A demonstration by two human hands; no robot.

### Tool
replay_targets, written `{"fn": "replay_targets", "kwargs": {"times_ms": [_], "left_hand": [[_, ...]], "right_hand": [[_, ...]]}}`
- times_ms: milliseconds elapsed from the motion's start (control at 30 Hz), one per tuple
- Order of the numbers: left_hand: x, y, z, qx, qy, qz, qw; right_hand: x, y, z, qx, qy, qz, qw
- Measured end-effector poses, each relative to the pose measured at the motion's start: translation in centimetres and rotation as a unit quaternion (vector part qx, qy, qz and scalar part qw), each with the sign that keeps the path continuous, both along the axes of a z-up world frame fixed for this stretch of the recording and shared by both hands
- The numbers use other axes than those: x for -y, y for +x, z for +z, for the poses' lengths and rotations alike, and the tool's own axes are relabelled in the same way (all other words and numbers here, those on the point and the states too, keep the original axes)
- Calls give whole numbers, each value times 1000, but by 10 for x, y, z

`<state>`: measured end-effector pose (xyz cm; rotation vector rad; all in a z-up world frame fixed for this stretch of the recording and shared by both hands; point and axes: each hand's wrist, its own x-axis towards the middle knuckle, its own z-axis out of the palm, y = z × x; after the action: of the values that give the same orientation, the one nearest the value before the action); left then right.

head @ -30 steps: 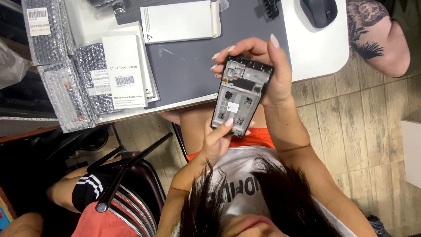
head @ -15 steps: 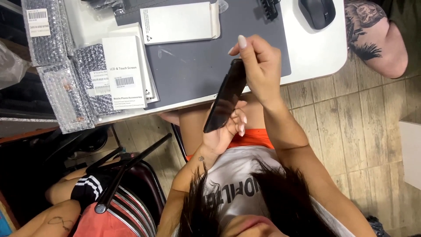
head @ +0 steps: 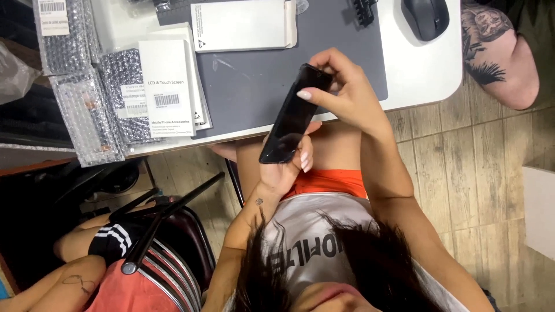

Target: The person removes a smartphone and several electronic screen components from their boxes and bubble wrap packaging.

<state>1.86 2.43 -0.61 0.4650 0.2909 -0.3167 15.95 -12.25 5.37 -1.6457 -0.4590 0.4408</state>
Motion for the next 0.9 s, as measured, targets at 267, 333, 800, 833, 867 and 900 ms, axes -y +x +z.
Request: {"fn": "replay_targets", "kwargs": {"times_ms": [267,333,800,833,867,900], "left_hand": [[-3,10,-15,-7,169,131,977],[-4,12,-11,-20,189,147,971],[-32,50,-9,379,811,248,371],[-33,54,-12,378,811,247,372],[-35,57,-14,390,815,240,355],[-36,63,-16,402,819,233,337]], "right_hand": [[7,6,-11,5,105,74,992],[6,6,-13,11,104,72,992],[10,13,-35,-281,255,30,925],[11,12,-34,-282,255,30,924],[12,12,-34,-307,276,13,911],[14,13,-34,-329,296,-4,897]]}}
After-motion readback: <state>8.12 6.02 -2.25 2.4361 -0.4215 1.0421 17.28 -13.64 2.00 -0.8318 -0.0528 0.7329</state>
